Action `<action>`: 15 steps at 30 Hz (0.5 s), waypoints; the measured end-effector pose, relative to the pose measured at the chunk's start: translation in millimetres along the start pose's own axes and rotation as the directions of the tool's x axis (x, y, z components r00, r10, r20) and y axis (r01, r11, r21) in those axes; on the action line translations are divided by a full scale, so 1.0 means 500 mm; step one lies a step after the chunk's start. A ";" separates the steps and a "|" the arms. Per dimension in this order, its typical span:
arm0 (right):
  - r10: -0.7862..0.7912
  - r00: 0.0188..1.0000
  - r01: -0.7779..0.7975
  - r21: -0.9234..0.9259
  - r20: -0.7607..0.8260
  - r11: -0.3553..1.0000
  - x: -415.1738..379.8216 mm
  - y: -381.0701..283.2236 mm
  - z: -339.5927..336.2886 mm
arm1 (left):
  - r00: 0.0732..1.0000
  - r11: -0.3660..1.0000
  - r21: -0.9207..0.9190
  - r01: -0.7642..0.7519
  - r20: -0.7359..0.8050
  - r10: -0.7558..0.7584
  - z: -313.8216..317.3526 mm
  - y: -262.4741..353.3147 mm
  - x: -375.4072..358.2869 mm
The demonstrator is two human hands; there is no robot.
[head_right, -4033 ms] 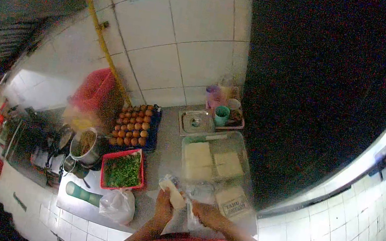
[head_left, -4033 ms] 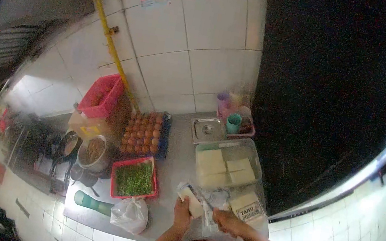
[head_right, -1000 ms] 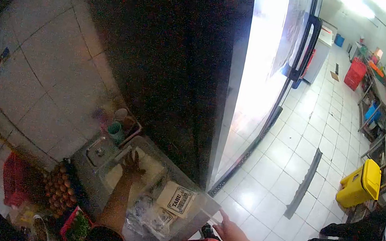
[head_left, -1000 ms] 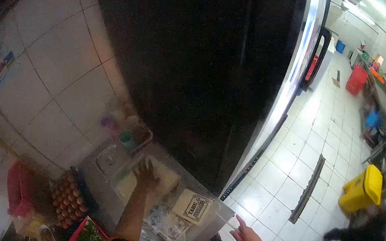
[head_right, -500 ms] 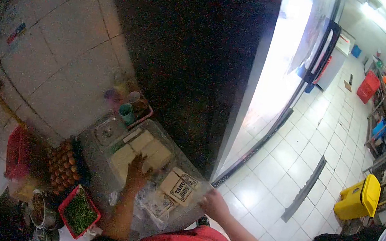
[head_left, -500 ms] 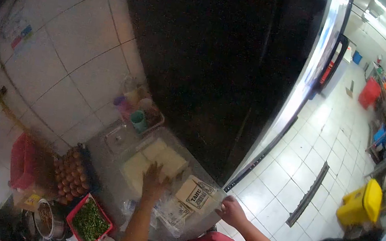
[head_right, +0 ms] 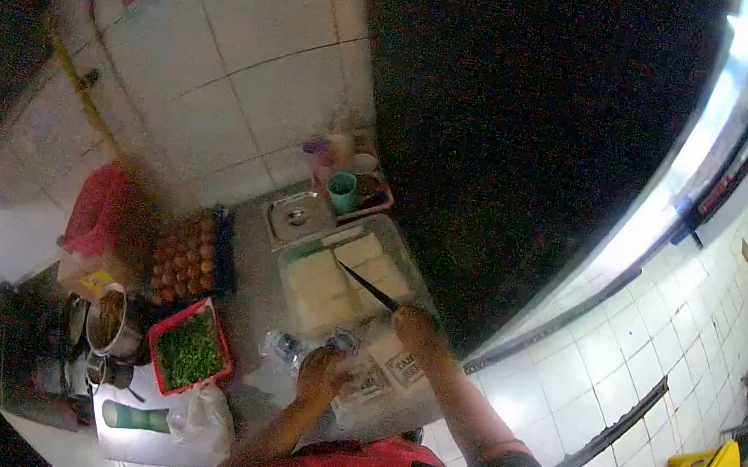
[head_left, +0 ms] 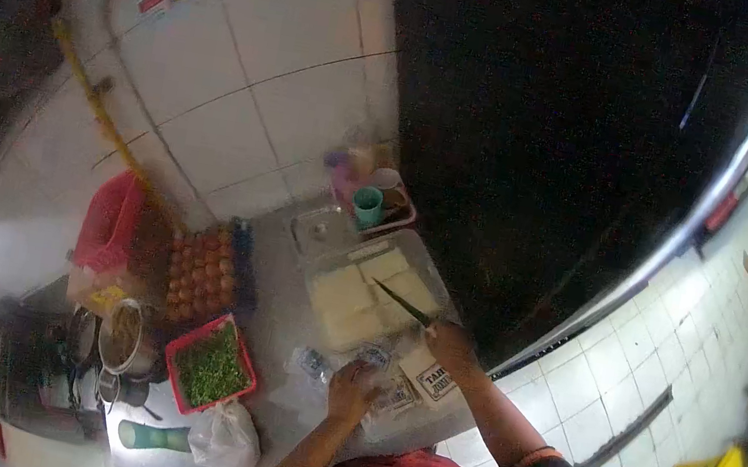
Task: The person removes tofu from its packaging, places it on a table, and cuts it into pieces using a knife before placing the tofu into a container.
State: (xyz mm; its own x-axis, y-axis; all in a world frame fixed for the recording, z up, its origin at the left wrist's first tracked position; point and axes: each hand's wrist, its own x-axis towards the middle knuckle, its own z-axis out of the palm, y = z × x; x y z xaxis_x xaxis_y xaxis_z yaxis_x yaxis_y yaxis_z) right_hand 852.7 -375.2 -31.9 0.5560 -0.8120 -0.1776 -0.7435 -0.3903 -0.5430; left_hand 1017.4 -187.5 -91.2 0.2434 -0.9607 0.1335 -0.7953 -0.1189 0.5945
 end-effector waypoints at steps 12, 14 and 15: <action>-0.100 0.959 0.265 0.712 -0.265 0.650 -0.111 0.050 0.008 | 0.965 0.995 0.075 0.071 -0.259 -0.049 -0.085 0.070 -0.005; -0.103 0.958 0.261 0.664 -0.268 0.701 -0.152 -0.019 -0.057 | 0.973 0.957 -0.285 0.052 -0.203 -0.114 -0.044 0.056 0.004; -0.103 0.959 0.248 0.614 -0.262 0.749 -0.173 -0.061 -0.092 | 0.980 0.791 -0.609 0.056 -0.118 -0.160 -0.029 0.052 0.007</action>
State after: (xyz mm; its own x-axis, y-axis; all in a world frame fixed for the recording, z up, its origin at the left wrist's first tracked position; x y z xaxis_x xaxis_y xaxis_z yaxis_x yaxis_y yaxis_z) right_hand 810.2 -313.2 37.5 0.5125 -0.8527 0.1008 -0.1906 -0.2275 -0.9550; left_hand 1005.7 -190.5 -63.7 0.4307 -0.8932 0.1291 -0.2777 0.0050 0.9606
